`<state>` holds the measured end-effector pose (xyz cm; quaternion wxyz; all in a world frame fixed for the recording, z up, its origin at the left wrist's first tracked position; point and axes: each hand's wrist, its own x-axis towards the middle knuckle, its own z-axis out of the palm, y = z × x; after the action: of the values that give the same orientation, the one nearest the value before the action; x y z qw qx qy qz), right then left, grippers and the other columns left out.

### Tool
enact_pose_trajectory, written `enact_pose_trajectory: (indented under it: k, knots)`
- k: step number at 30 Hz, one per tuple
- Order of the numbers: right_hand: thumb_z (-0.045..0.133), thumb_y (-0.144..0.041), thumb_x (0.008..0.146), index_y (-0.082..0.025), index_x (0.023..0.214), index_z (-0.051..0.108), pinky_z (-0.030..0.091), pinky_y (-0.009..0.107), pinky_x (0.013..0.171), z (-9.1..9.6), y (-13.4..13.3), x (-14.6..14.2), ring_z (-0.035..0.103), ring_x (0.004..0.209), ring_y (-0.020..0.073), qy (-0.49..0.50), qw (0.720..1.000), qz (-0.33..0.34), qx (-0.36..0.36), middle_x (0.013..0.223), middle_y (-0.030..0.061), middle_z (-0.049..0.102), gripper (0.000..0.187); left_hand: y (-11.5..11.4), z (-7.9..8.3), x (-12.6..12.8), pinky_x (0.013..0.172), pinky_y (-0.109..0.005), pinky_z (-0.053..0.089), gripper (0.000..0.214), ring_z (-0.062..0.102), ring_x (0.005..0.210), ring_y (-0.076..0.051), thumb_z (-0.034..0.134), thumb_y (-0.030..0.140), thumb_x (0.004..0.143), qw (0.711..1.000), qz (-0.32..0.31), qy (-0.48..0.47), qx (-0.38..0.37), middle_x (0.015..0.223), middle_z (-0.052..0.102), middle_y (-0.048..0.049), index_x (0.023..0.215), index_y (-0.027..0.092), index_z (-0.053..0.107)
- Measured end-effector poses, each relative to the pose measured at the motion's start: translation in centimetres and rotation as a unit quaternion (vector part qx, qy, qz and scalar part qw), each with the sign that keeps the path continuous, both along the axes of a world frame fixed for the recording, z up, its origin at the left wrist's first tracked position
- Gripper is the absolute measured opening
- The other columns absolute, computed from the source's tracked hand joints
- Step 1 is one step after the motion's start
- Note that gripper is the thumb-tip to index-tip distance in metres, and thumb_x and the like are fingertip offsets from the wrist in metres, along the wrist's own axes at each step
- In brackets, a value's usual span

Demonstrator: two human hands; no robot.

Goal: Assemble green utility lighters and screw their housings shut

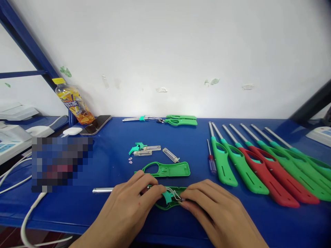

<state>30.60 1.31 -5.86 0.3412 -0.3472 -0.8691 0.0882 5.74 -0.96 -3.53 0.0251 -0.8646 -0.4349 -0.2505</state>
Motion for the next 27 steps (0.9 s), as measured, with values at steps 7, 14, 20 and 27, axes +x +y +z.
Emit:
enact_pose_trajectory:
  k: [7,14,20,27]
  knots:
    - [0.044,-0.036,0.114,-0.027,0.102,0.069,0.056,0.030,0.073,0.00,0.15,0.01,0.070,0.080,0.0176,0.002,1.000,0.001,0.002,0.093,-0.0034,0.077,0.030,-0.01,-0.28,0.25,0.069,-0.031,0.056,0.024,0.062,0.079,-0.021,0.047,0.019,0.112,0.999,0.019,-0.023,-0.015,0.089,0.068,-0.0018,0.098,0.022,0.067]
    - [0.043,-0.034,0.115,-0.027,0.102,0.069,0.055,0.030,0.072,0.06,-0.05,-0.19,0.068,0.079,0.0177,-0.001,1.000,0.005,-0.008,0.092,-0.0030,0.076,0.030,-0.03,-0.55,0.11,0.063,-0.026,0.054,0.029,0.061,0.075,-0.018,0.048,0.008,0.108,0.999,0.014,-0.032,0.013,0.092,0.068,-0.0020,0.109,0.024,0.072]
    - [0.044,-0.031,0.114,-0.026,0.103,0.068,0.055,0.032,0.072,-0.05,-0.05,0.02,0.067,0.080,0.0186,0.000,1.000,0.005,-0.022,0.093,-0.0024,0.075,0.028,0.05,-0.73,0.45,0.054,-0.024,0.054,0.033,0.064,0.063,-0.016,0.042,0.023,0.114,0.999,0.025,-0.028,0.003,0.084,0.065,-0.0024,0.100,0.021,0.071]
    - [0.043,-0.029,0.114,-0.026,0.104,0.068,0.055,0.032,0.073,0.02,-0.08,0.01,0.067,0.082,0.0193,-0.014,0.999,0.008,-0.031,0.095,-0.0012,0.075,0.027,0.31,-0.95,0.43,0.053,-0.023,0.055,0.033,0.066,0.062,-0.014,0.039,0.023,0.115,0.999,0.012,-0.045,0.006,0.085,0.066,-0.0019,0.101,0.021,0.069]
